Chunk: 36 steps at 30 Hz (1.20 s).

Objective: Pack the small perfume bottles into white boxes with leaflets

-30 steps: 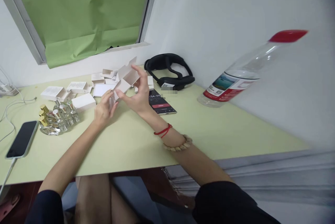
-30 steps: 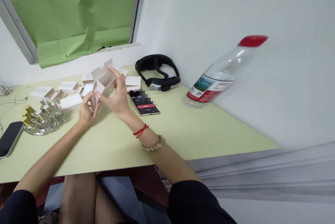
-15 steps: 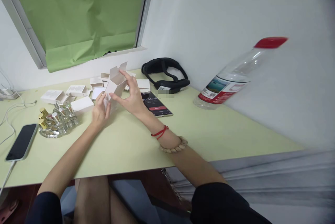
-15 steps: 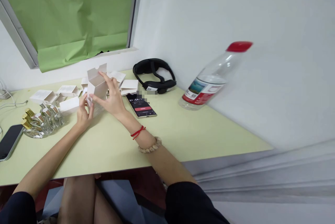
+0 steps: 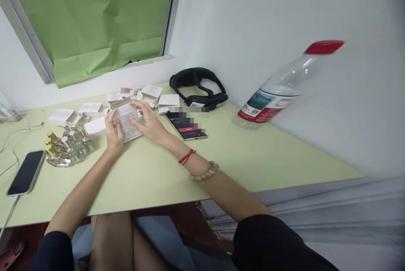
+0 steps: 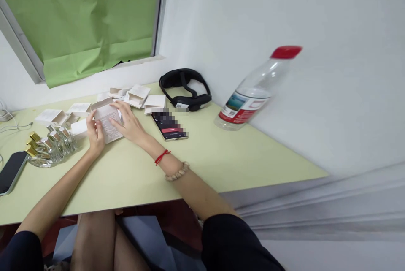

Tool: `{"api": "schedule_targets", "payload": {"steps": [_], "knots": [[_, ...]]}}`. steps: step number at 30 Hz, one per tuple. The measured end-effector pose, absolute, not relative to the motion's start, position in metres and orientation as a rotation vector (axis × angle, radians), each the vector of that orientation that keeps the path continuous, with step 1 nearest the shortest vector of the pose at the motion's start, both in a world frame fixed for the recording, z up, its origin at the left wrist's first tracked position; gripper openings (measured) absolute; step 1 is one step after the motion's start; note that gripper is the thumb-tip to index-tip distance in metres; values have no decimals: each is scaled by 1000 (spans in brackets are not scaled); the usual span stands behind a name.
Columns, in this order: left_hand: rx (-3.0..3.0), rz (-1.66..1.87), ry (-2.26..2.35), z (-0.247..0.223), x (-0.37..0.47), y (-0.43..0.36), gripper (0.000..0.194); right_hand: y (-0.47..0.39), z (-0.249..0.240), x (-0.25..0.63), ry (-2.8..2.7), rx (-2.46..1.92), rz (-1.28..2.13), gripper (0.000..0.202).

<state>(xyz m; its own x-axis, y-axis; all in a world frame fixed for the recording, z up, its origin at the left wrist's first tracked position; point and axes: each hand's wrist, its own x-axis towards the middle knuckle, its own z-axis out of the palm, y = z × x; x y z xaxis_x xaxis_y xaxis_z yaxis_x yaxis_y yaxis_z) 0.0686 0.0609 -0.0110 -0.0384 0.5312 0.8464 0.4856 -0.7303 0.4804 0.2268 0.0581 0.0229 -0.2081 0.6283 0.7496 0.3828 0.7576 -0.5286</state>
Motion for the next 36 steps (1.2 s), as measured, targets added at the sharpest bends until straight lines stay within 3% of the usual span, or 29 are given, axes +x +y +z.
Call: {"api": "schedule_targets", "payload": {"steps": [7,14,22,29,31,34,36], "knots": [[2155,1847,1084,-8,62,61,47,62,7,218,-1767,-777,474,59],[2131,1938,1119,-15,60,66,33,60,6,217,-1807,-796,428,36],[2130,2041,1105,-12,64,64,28,58,5,216,-1773,-788,364,34],[2105,1886,1181,-12,62,65,32,60,3,215,-1747,-786,462,27],[2145,1837,1221,-12,61,65,29,61,1,213,-1701,-783,541,34],[2287,1781,1283,-12,54,63,26,67,-3,213,-1566,-750,731,64],[2541,1652,1213,-10,49,61,33,75,-6,216,-1479,-755,877,73]]}}
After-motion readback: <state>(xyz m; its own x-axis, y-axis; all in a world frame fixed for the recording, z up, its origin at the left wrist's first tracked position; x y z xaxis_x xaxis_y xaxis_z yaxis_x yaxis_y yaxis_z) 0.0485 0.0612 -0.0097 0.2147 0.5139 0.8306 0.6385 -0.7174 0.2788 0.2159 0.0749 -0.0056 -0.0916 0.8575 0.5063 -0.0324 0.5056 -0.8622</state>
